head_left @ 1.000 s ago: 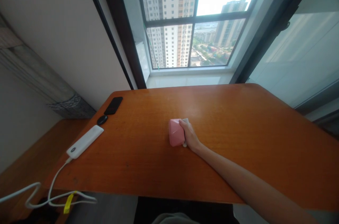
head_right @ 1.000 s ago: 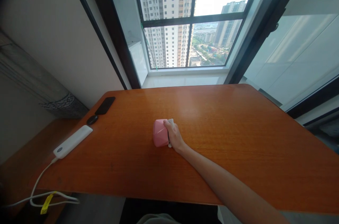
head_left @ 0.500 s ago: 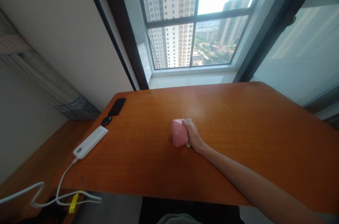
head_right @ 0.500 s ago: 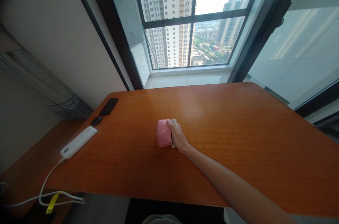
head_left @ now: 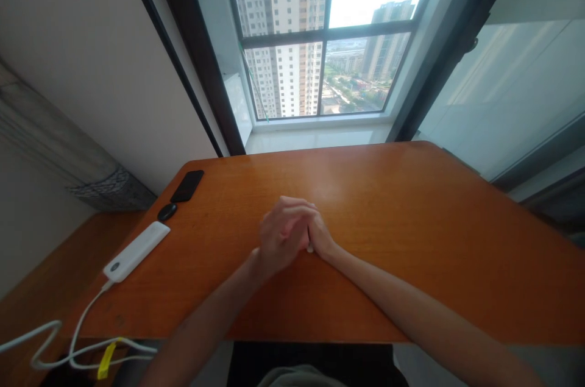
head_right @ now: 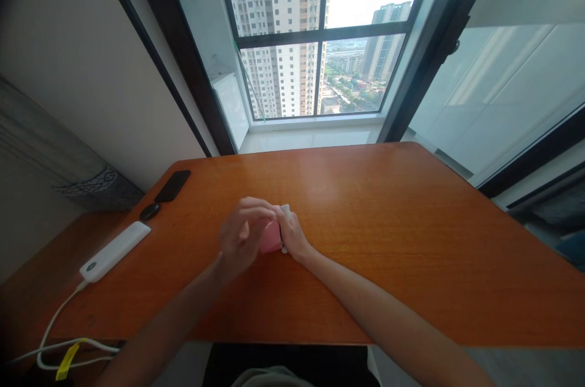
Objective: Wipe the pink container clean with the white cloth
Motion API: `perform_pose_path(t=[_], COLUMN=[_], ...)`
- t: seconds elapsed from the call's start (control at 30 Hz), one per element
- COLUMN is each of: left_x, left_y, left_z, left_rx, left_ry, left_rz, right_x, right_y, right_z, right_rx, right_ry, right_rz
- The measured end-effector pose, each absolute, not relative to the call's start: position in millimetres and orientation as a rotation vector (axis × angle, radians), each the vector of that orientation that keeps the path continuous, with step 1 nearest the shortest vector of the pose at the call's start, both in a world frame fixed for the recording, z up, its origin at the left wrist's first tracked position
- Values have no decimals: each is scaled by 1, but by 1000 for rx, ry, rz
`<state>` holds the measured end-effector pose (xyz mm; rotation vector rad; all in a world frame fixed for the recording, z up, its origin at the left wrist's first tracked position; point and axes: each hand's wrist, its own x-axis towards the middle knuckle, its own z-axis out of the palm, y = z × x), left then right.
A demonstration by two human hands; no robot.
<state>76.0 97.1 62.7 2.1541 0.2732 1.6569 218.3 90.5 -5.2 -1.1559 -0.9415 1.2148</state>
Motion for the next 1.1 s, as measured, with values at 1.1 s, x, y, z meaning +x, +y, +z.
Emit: perform_pose_path(t=[1.1], left_x=[3], left_y=[165], left_z=[-14], left_rx=[2915], left_ry=[441], left_rz=[612], right_x=[209], right_y=[95], right_z=[-14], right_rx=[-1101], right_ry=[-835], right_rz=[1145])
